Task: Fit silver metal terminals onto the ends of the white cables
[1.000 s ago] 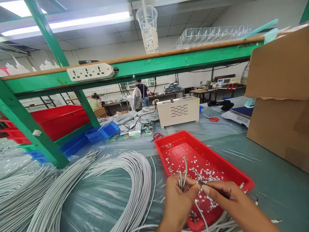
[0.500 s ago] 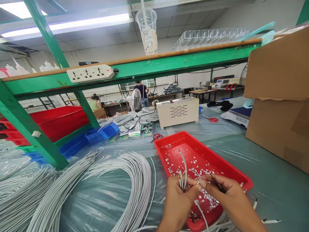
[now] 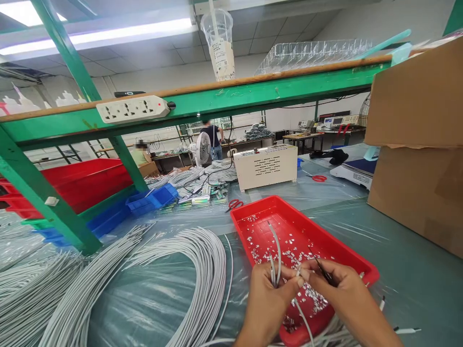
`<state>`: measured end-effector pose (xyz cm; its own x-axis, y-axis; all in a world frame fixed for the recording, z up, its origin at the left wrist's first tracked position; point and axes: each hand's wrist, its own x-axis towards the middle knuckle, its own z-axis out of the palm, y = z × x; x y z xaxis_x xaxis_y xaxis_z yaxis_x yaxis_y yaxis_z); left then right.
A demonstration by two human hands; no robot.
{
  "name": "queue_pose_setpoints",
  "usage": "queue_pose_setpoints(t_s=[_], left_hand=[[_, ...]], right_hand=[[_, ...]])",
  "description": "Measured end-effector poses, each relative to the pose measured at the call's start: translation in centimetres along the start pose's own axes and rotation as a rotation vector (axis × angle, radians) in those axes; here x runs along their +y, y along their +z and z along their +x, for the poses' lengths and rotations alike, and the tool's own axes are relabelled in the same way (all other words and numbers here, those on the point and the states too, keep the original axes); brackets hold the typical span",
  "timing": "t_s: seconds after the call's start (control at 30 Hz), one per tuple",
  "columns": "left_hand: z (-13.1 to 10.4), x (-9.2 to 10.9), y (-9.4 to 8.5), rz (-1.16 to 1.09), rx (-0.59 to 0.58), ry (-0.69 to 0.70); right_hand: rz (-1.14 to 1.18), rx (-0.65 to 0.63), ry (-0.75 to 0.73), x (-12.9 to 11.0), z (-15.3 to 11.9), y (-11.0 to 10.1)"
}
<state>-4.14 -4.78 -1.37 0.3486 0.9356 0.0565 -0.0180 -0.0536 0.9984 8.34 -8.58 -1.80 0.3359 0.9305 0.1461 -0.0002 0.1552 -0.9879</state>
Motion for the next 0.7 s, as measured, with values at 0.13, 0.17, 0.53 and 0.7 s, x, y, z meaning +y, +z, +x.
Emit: queue_pose_setpoints(t_s=[0.13,0.17,0.53,0.7], left_hand=[[-0.1,-0.1,0.0,-0.039,0.048,-0.001],[-0.1,-0.1,-0.1,-0.024,0.032,-0.001],[0.2,-0.9,-0.1,0.031,-0.091,-0.024],[0.1,-0.9,0.0,-0.001,-0.073,-0.026]], right_hand=[[0.019,-0.045,0.013,-0.1,0.1,-0.4],[0.017,-0.057,0.024,-0.3,0.1,-0.5],[-0.035,-0.076,0.055,-1.3,0.0,-0.7],[-0.038,-0.029,0.034,-1.5,-0.3,-0.1]])
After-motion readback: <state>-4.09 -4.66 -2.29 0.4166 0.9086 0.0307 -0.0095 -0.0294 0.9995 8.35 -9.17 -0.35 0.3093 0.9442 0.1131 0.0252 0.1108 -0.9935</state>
